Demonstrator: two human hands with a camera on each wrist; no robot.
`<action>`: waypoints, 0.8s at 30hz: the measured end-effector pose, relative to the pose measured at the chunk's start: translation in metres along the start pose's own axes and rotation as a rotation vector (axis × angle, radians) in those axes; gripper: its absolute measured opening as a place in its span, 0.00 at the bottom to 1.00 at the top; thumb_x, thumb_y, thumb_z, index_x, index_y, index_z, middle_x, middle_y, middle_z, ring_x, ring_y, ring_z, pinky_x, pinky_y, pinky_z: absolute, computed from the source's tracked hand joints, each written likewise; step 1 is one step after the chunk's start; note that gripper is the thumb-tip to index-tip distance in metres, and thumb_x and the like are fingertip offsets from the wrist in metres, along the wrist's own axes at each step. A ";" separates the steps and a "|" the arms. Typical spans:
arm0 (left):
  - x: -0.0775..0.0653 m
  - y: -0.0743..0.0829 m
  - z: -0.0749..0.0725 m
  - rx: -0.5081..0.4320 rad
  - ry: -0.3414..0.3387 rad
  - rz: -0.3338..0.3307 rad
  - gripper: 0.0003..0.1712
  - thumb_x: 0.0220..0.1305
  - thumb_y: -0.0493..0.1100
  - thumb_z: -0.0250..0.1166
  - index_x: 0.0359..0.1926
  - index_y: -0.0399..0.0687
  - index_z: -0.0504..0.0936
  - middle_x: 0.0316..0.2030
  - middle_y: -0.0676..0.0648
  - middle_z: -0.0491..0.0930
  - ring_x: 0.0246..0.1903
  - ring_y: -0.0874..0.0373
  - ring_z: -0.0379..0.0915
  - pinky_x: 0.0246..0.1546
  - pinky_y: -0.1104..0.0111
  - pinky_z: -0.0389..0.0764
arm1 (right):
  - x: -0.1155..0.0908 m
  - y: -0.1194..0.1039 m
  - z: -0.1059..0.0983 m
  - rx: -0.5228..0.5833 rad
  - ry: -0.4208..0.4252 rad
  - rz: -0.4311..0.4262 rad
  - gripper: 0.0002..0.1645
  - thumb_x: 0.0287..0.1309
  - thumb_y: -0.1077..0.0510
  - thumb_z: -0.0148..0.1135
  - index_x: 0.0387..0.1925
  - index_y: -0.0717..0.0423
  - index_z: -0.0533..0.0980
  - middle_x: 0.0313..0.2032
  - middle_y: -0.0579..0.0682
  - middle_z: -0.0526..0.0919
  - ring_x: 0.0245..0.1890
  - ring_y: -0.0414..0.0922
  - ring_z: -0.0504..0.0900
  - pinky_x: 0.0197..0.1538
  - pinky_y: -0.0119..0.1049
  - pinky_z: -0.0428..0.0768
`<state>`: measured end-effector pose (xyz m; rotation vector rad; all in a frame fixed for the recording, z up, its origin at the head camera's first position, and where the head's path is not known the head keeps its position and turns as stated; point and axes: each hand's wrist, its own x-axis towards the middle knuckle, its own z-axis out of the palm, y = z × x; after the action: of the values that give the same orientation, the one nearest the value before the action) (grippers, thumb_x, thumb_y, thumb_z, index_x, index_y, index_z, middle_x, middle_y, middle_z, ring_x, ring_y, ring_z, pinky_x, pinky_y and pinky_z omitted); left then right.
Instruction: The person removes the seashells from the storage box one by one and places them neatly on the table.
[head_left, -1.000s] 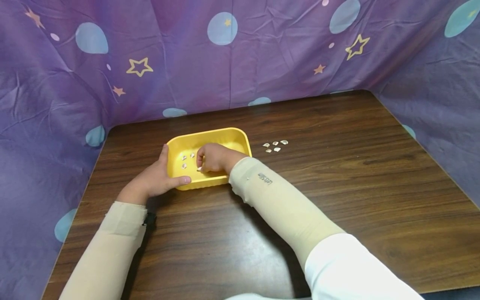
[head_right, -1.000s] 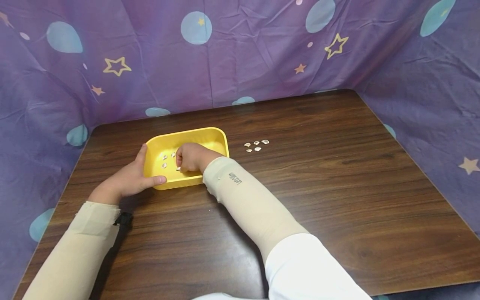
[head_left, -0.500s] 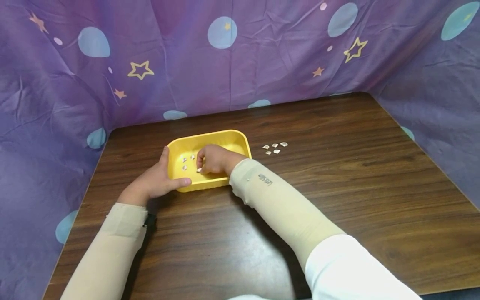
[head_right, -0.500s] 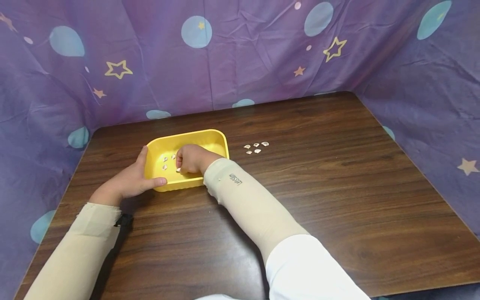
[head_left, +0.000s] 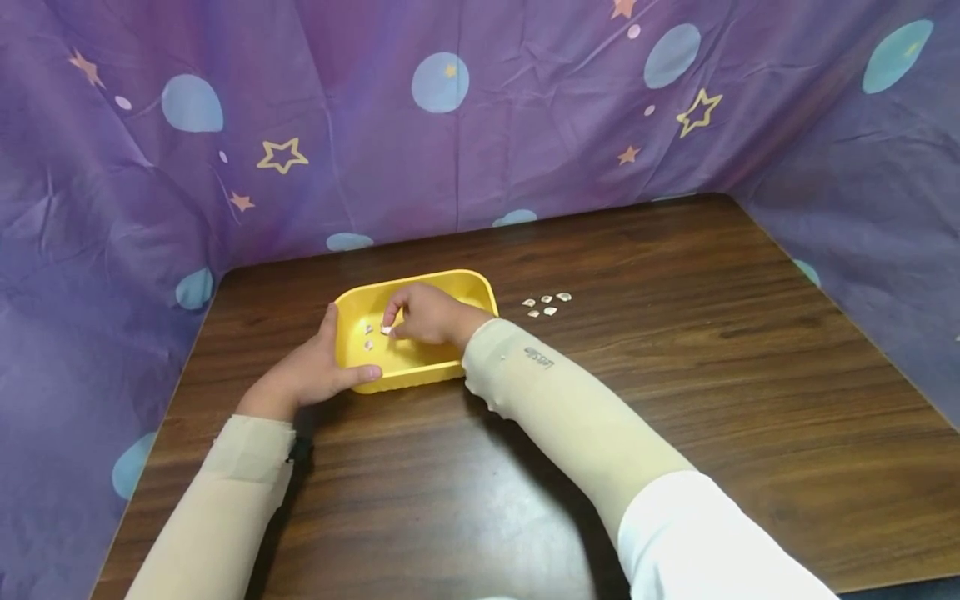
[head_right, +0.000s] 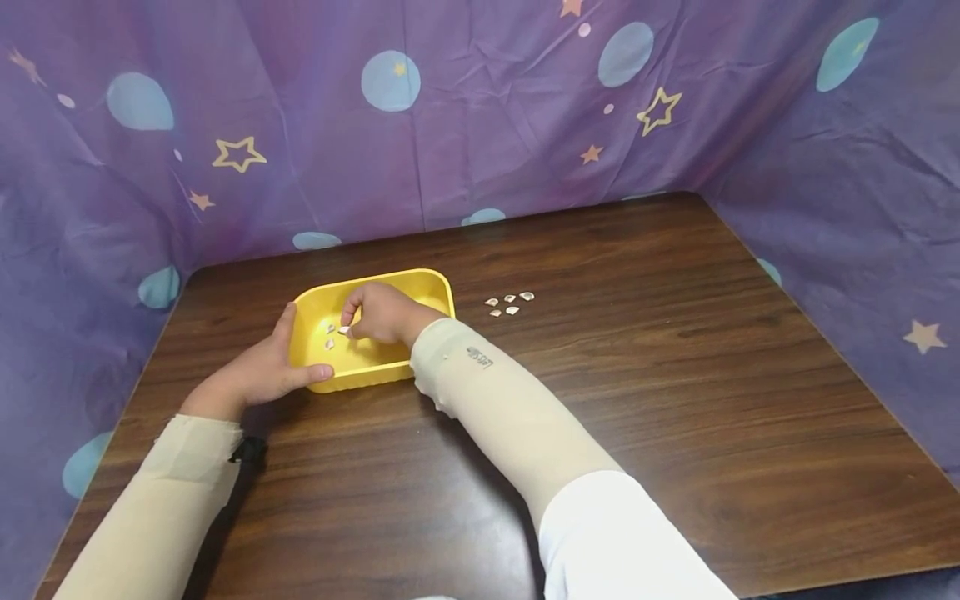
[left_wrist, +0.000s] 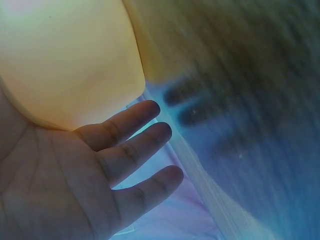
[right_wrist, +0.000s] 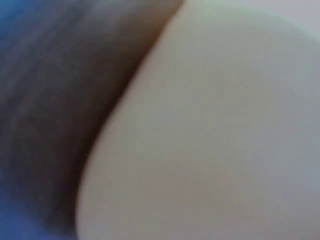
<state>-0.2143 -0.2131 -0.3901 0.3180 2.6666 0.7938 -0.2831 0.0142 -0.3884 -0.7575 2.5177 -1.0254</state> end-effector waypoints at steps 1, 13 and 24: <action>0.000 0.000 0.001 -0.001 -0.002 0.002 0.79 0.63 0.68 0.71 0.81 0.35 0.20 0.77 0.21 0.52 0.67 0.31 0.69 0.68 0.39 0.69 | -0.001 -0.001 -0.002 0.013 0.000 -0.001 0.07 0.64 0.59 0.74 0.42 0.51 0.85 0.24 0.44 0.74 0.27 0.39 0.71 0.32 0.31 0.71; -0.001 0.001 0.002 -0.018 -0.015 -0.023 0.81 0.62 0.69 0.71 0.80 0.36 0.18 0.77 0.21 0.52 0.67 0.32 0.68 0.68 0.38 0.68 | -0.029 -0.001 -0.049 0.145 0.087 -0.009 0.05 0.66 0.58 0.73 0.42 0.51 0.86 0.21 0.44 0.70 0.23 0.39 0.68 0.31 0.33 0.70; -0.001 0.001 0.001 -0.024 -0.006 -0.022 0.81 0.61 0.69 0.72 0.81 0.38 0.18 0.74 0.22 0.58 0.62 0.36 0.69 0.67 0.39 0.69 | -0.065 0.023 -0.096 0.148 0.169 -0.001 0.05 0.65 0.61 0.71 0.42 0.57 0.86 0.21 0.43 0.69 0.22 0.37 0.66 0.29 0.30 0.67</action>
<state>-0.2126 -0.2124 -0.3905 0.2834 2.6483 0.8165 -0.2835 0.1182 -0.3329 -0.6549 2.5432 -1.3099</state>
